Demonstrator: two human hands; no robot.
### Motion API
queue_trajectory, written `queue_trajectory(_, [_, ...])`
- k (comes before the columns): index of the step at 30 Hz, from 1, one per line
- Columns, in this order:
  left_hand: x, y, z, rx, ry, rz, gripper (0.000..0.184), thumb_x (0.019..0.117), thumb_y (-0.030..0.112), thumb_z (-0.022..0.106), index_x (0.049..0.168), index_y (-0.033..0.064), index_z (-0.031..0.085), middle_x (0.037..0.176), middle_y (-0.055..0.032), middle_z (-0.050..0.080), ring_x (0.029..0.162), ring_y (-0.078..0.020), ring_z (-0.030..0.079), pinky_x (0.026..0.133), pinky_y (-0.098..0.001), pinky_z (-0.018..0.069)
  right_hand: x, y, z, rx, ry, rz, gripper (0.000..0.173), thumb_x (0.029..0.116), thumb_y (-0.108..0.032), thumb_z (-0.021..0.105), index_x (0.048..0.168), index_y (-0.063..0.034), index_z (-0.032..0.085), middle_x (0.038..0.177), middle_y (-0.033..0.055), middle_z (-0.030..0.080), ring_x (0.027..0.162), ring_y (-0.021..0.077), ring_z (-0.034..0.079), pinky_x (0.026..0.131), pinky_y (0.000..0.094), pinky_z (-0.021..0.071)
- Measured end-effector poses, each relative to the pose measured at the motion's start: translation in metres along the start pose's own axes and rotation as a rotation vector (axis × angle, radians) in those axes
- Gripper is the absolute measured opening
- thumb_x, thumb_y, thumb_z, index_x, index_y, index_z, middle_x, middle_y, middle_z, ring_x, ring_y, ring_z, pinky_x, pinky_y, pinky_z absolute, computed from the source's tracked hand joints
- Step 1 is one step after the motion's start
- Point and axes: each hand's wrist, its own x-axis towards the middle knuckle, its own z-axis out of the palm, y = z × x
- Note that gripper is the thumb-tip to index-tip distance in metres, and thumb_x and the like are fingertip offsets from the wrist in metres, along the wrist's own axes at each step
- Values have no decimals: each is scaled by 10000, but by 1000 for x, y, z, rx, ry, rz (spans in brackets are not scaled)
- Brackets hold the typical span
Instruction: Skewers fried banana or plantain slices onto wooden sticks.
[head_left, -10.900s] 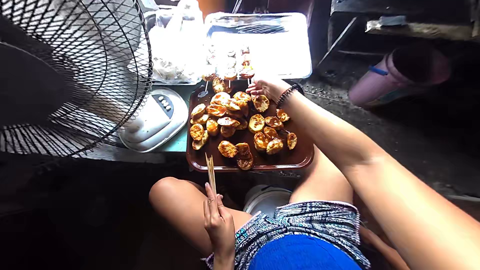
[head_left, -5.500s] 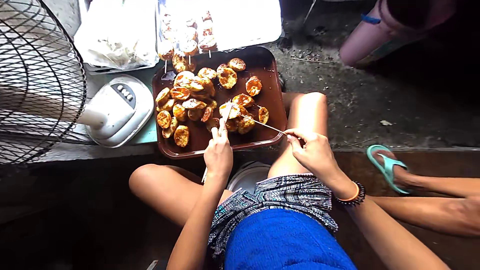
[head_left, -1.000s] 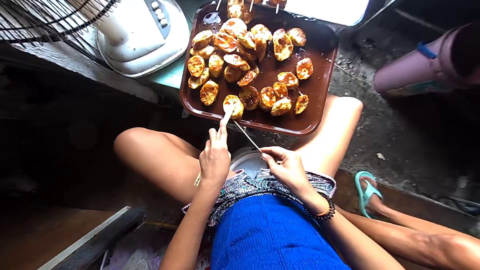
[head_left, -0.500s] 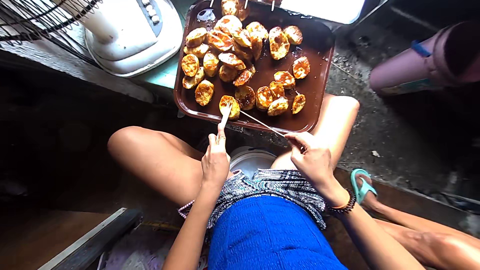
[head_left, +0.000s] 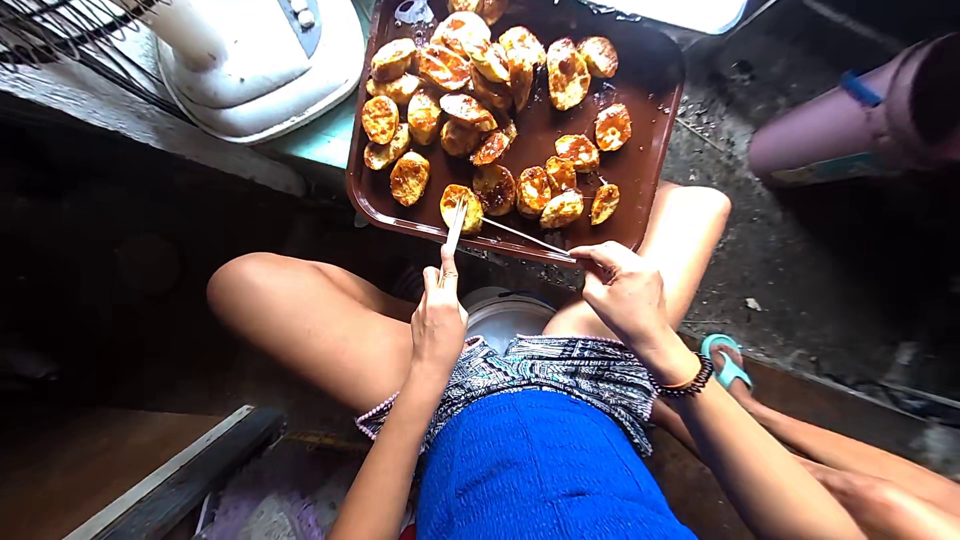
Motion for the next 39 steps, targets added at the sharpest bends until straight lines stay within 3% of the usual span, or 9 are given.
queue_trajectory(14, [0,7,2,-1,-16,-28,665,979,-1,529,1610,116,355,1154,-194,560,699,-245,672,600,-370,589,8,-24,10,-98,25,-96,282,900,-47,590,1095,-112,783,963,87,719,765,275,685,577,477,513])
queue_trajectory(23, [1,7,2,-3,-27,-31,667,977,-3,542,1608,107,357,1170,-198,563,709,-255,677,605,-376,594,16,-26,26,-69,38,-145,293,882,-26,613,1112,-100,779,978,94,722,804,278,695,617,467,536])
queue_trajectory(28, [1,6,2,-9,-36,-36,669,977,-1,541,1610,106,352,1181,-199,565,714,-255,681,612,-381,597,18,-20,35,-36,24,-126,299,897,12,643,1138,-110,769,1048,92,738,899,279,713,715,475,568])
queue_trajectory(39, [3,6,0,-70,-42,-46,672,974,-14,538,1609,111,354,1161,-189,556,709,-252,672,595,-384,592,26,-34,43,-46,34,-170,297,875,29,647,1111,-96,778,983,101,729,838,281,706,655,464,555])
